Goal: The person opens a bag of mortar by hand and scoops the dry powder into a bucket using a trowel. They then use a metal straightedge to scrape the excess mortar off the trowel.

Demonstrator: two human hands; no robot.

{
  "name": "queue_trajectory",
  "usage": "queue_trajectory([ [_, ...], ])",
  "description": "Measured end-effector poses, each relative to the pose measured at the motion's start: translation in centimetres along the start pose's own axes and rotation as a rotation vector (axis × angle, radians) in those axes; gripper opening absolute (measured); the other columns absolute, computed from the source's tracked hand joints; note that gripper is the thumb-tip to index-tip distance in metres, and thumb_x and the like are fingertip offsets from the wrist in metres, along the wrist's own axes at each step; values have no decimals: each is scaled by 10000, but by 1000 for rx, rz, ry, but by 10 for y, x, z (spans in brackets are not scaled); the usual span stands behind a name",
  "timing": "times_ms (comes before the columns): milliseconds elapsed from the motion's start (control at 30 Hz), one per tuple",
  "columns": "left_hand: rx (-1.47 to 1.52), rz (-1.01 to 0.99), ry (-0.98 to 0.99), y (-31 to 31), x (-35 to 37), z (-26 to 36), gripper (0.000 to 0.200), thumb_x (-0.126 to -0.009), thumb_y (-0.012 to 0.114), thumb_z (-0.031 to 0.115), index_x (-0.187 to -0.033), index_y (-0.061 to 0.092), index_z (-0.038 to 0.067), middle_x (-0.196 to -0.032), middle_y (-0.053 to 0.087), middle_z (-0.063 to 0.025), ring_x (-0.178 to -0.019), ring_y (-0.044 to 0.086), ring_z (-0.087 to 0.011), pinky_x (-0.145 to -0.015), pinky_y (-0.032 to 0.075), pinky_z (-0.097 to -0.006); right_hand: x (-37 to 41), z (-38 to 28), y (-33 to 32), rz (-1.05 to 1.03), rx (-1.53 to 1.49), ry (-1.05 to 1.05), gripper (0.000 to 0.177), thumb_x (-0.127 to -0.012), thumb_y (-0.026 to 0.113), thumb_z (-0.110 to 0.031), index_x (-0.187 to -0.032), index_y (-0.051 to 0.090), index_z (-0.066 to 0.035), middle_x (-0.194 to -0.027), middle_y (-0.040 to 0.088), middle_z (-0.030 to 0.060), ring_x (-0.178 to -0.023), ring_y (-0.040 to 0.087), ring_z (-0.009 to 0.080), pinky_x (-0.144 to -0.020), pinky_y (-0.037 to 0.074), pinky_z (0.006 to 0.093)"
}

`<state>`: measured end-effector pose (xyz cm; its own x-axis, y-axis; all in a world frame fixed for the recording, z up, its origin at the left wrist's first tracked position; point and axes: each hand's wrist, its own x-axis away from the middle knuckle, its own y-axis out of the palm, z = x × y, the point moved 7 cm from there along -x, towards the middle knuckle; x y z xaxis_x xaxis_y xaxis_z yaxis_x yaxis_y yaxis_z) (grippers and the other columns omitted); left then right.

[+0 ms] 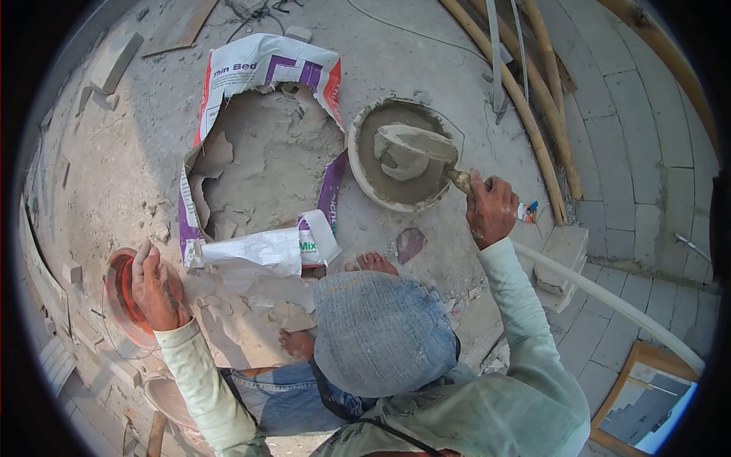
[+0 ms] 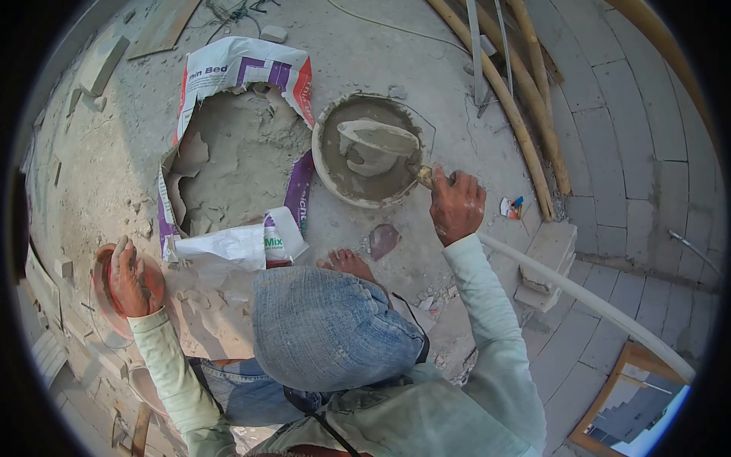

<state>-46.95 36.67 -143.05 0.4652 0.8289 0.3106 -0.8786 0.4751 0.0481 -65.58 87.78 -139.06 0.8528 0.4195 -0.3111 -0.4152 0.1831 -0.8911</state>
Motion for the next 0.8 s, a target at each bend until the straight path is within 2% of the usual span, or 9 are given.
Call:
queue_trajectory([
  [133, -20, -18, -18, -2, -4, -7, 385, -859, 631, 99, -1202, 547, -54, -776, 506, 37, -583, 428, -22, -508, 341, -157, -3, -3, -1, 8, -7, -9, 436, -709, 719, -153, -1133, 619, -170, -907, 552, 75, -833, 556, 241, -708, 421, 387],
  [200, -128, -130, 7, -13, -19, -21, 461, -886, 605, 231, -1283, 531, 10, -1286, 543, -99, -1209, 475, -185, -1002, 349, -311, -6, -12, -6, 12, -76, 55, 453, -697, 730, -136, -1134, 613, -145, -897, 559, 80, -840, 560, 246, -716, 427, 386],
  [300, -84, -158, -55, 11, 3, -5, 426, -873, 619, 201, -1235, 555, -13, -1230, 574, -108, -1163, 517, -180, -974, 386, -285, -16, -32, -15, -38, -387, 134, 454, -721, 757, -157, -1138, 596, -79, -910, 573, 102, -824, 585, 288, -716, 467, 383],
  [333, 15, -175, -7, 29, 18, 11, 397, -826, 666, 145, -1147, 587, -74, -1002, 631, -104, -959, 588, -158, -866, 448, -272, -21, -43, -17, -46, -543, 133, 454, -747, 763, -176, -1146, 586, -49, -914, 588, 102, -801, 593, 282, -710, 477, 368],
  [400, -132, -305, 33, 39, 21, 0, 499, -790, 687, 290, -1129, 602, -66, -1013, 649, -120, -939, 595, -165, -802, 458, -281, -38, -77, -18, -207, -1128, 241, 447, -819, 733, -235, -1147, 564, 18, -907, 616, 99, -750, 583, 232, -689, 477, 326],
  [467, -148, -422, 73, 60, 36, -7, 522, -779, 687, 322, -1097, 604, -85, -990, 666, -178, -958, 617, -215, -860, 461, -303, -55, -108, -18, -317, -1224, 226, 370, -858, 698, -210, -1118, 559, 15, -833, 582, 39, -658, 518, 107, -589, 417, 241],
  [567, -39, -568, -79, 86, 61, -27, 690, -814, 694, 434, -1197, 520, -113, -1096, 624, -206, -1041, 594, -219, -914, 451, -315, -79, -181, -43, -450, -1464, 169, 331, -905, 626, -232, -1132, 548, -4, -825, 575, 47, -618, 509, 91, -548, 393, 213],
  [733, 373, -579, -71, 92, 79, -15, 778, -779, 659, 605, -1172, 540, -56, -1039, 616, -151, -1007, 571, -214, -893, 431, -321, -95, -290, -84, -806, -1781, -14, 524, -976, 417, -368, -1337, 401, 12, -906, 567, 53, -657, 503, 94, -573, 417, 242],
  [800, 457, -461, -58, 91, 68, -12, 738, -784, 649, 605, -1138, 555, -36, -1003, 607, -126, -984, 559, -201, -883, 424, -316, -97, -324, -98, -1022, -2111, -405, 601, -1000, 310, -425, -1408, 316, 17, -1151, 539, 117, -903, 565, 157, -780, 468, 281],
])
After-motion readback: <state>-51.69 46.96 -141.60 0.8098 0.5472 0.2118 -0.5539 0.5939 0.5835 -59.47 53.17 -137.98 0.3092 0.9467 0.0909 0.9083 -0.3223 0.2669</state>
